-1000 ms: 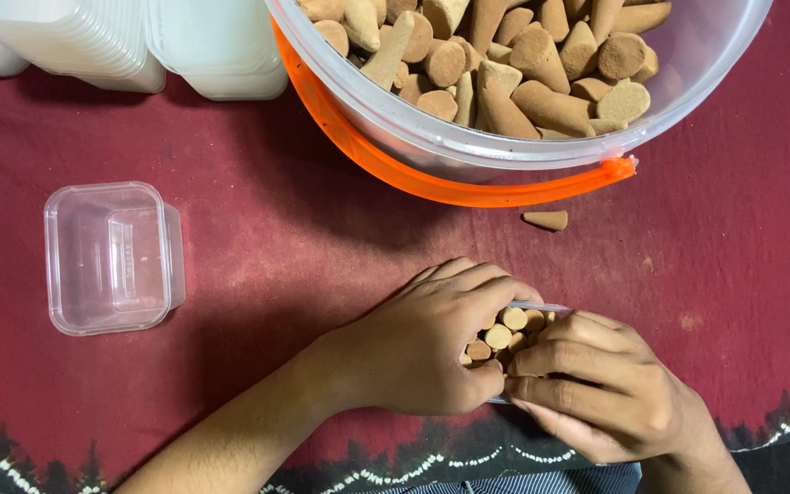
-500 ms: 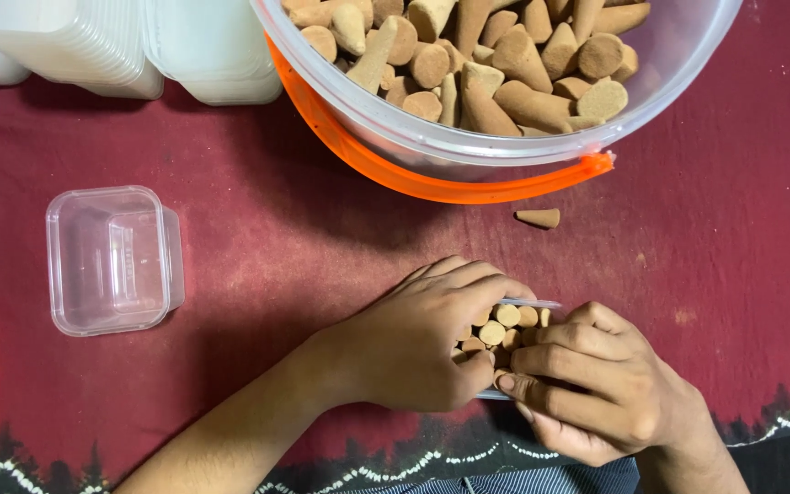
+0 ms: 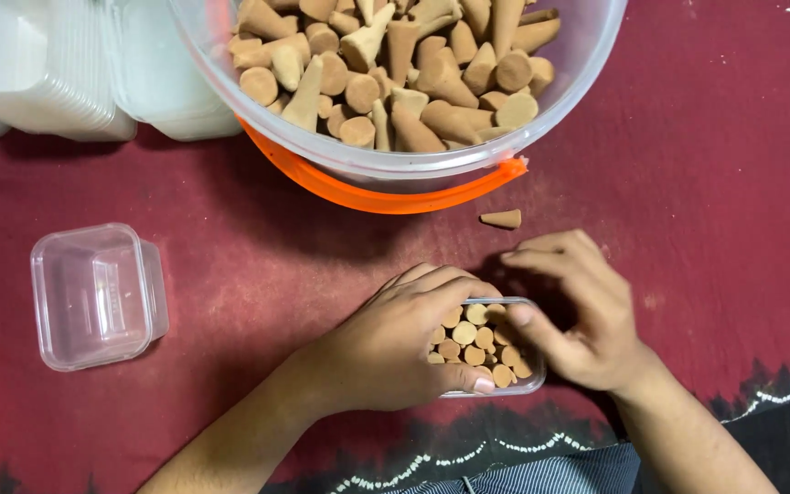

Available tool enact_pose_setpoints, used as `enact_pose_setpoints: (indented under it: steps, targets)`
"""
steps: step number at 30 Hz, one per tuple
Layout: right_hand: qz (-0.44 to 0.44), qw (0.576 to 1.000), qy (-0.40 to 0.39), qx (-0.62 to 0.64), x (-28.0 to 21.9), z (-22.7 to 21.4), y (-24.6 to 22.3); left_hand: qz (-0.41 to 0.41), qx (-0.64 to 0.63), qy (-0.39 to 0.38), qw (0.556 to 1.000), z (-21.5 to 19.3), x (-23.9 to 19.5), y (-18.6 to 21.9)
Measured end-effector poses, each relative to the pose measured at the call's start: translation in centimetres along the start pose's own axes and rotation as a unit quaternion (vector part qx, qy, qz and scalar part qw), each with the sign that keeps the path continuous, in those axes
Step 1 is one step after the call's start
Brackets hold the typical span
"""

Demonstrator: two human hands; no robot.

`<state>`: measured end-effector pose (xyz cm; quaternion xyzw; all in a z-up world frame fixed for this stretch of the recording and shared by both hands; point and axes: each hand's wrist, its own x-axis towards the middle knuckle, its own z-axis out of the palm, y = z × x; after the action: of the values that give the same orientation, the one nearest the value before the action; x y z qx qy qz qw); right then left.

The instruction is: A person is seen picking up incense cones from a large bucket and neatly arranging them into small plastic containers.

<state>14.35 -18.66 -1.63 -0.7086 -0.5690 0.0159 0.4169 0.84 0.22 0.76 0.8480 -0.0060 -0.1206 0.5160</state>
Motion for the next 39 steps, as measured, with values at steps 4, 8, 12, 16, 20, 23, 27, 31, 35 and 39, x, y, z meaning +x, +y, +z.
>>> enact_pose_setpoints:
  steps: [4,8,12,16,20,23,27,31,35,39]
  targets:
    - [-0.01,1.0,-0.014,0.005,1.0,0.4,-0.9,0.002,-0.001,0.005,1.0,0.2,0.1,-0.2]
    - [0.017,0.998,-0.053,0.043,1.1,0.3,-0.6,0.031,-0.001,-0.018,0.999,-0.3,0.1,-0.7]
    - [0.06,0.991,-0.079,0.092,0.9,0.1,-0.4,0.041,-0.017,-0.003,0.999,0.3,0.1,-2.0]
    - [0.089,0.987,-0.076,0.109,0.9,0.4,-0.2,0.0,-0.019,-0.003,1.0,0.5,0.0,-1.3]
    - [0.139,0.975,-0.088,0.148,0.7,0.5,-0.1,-0.019,-0.066,0.003,0.998,0.2,0.1,-0.7]
    - [0.149,0.971,-0.073,0.172,1.1,0.3,-0.3,-0.002,-0.102,-0.009,0.995,-1.0,-0.3,-0.1]
    - [0.156,0.968,-0.056,0.191,1.6,0.0,-0.8,0.029,-0.135,-0.03,0.99,-1.9,-0.6,0.3]
    - [0.166,0.966,-0.051,0.191,1.5,0.3,-0.6,0.018,-0.18,-0.048,0.982,-2.5,-1.0,0.4]
    - [0.192,0.958,-0.056,0.206,1.4,0.4,-0.6,0.019,-0.175,-0.057,0.983,-3.0,-0.8,0.1]
    - [0.201,0.956,-0.06,0.205,1.0,0.7,-0.1,0.02,-0.138,-0.041,0.989,-3.0,-0.9,1.0]
